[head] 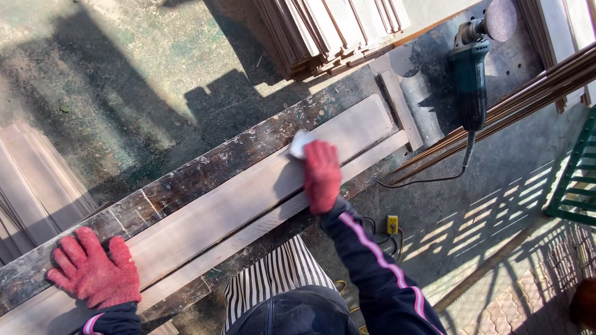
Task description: Sanding a long piece of wood using an angle grinder with a sanding disc and then manually with a sanding block.
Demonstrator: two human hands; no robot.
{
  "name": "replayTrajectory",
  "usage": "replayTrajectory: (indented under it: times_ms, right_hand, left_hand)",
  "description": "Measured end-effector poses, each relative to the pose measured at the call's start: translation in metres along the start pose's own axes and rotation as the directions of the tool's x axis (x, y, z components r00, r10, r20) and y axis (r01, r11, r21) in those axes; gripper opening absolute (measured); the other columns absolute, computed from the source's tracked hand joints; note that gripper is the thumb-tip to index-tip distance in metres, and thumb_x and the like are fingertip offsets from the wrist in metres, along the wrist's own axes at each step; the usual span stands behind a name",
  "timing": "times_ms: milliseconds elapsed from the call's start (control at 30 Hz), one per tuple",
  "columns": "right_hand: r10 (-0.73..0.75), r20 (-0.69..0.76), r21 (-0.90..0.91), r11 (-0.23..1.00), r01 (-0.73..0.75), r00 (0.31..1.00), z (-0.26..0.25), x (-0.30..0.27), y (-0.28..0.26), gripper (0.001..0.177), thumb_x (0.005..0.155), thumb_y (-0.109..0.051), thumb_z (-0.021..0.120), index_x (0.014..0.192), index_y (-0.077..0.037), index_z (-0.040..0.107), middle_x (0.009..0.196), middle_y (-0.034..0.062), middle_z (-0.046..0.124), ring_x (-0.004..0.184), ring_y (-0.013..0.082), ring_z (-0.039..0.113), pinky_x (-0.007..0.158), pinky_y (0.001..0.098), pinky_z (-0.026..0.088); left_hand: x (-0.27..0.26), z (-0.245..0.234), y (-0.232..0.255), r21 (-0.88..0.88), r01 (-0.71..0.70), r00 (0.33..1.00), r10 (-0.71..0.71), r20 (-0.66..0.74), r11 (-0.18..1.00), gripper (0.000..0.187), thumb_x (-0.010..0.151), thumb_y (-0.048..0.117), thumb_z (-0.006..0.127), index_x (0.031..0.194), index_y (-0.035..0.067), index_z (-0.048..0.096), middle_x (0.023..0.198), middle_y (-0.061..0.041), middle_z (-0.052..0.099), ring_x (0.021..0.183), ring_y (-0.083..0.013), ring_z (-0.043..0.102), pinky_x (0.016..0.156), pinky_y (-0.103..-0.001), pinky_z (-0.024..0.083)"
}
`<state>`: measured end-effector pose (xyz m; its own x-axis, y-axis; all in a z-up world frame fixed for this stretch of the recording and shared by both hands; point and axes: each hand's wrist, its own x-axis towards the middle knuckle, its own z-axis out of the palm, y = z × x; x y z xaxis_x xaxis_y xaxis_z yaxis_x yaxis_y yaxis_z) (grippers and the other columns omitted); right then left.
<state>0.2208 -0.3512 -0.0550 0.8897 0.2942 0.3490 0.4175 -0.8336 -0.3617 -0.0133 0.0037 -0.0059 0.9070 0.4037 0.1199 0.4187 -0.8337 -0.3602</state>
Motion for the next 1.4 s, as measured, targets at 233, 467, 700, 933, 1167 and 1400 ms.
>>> replayTrajectory:
  times_ms: [233,467,700,933,1167,1400]
  right_hand:
    - [0.027,-0.144,0.023,0.999,-0.024,0.989,0.047,0.01,0.177,0.045,0.082,0.003,0.077,0.124,-0.009,0.066,0.127,0.0095,0.067,0.117,0.0315,0.062,0.103,0.0432,0.054]
    - [0.112,-0.113,-0.029,0.993,-0.116,0.987,0.013,0.018,0.083,0.027,0.091,-0.001,0.063,0.118,-0.002,0.063,0.117,0.0178,0.067,0.103,0.0358,0.064,0.091,0.0462,0.053]
    - [-0.046,-0.129,-0.056,0.998,0.039,0.991,0.014,0.028,0.129,0.03,0.088,-0.009,0.078,0.114,-0.001,0.067,0.113,0.0153,0.071,0.102,0.034,0.068,0.09,0.044,0.056]
    - [0.396,-0.087,-0.144,0.903,-0.405,0.914,0.062,0.023,0.173,0.028,0.097,-0.017,0.062,0.121,-0.007,0.072,0.128,0.0138,0.071,0.114,0.0343,0.066,0.096,0.0428,0.051]
    - [-0.428,0.202,0.445,0.841,0.307,0.881,0.025,-0.08,-0.18,0.041,0.083,-0.007,0.064,0.123,0.0,0.06,0.131,0.0181,0.059,0.121,0.0361,0.056,0.11,0.0492,0.042]
    - [-0.254,0.079,0.055,0.967,0.25,0.964,0.074,-0.091,-0.031,0.031,0.107,-0.022,0.058,0.135,-0.013,0.065,0.136,0.0148,0.065,0.128,0.0359,0.059,0.116,0.051,0.043]
  left_hand:
    - [0.001,0.008,0.0,-0.037,0.019,1.0,-0.018,0.01,0.999,0.056,0.107,0.039,0.061,0.141,-0.006,0.063,0.139,-0.026,0.058,0.121,-0.0417,0.052,0.104,-0.051,0.038]
    - [0.003,0.002,-0.001,-0.08,0.026,1.0,-0.025,0.019,0.996,0.055,0.108,0.04,0.061,0.139,-0.006,0.065,0.136,-0.025,0.058,0.121,-0.0423,0.051,0.107,-0.052,0.036]
    - [0.004,-0.001,0.002,-0.053,0.016,1.0,-0.015,0.018,0.998,0.054,0.107,0.038,0.061,0.14,-0.005,0.064,0.134,-0.024,0.058,0.119,-0.0403,0.051,0.104,-0.05,0.037]
    - [0.01,0.0,0.005,-0.073,0.043,0.999,-0.042,0.02,0.996,0.052,0.108,0.04,0.059,0.134,-0.005,0.063,0.132,-0.024,0.056,0.117,-0.0407,0.049,0.104,-0.051,0.036]
    - [-0.011,0.045,-0.01,-0.206,0.18,0.977,-0.15,0.149,0.962,0.071,0.102,0.053,0.047,0.151,0.002,0.052,0.151,-0.027,0.047,0.136,-0.0446,0.037,0.111,-0.063,0.023]
    - [-0.013,0.059,-0.011,-0.215,0.331,0.908,-0.249,0.336,0.919,0.079,0.099,0.063,0.04,0.161,0.014,0.039,0.164,-0.021,0.036,0.153,-0.0416,0.023,0.121,-0.067,0.011]
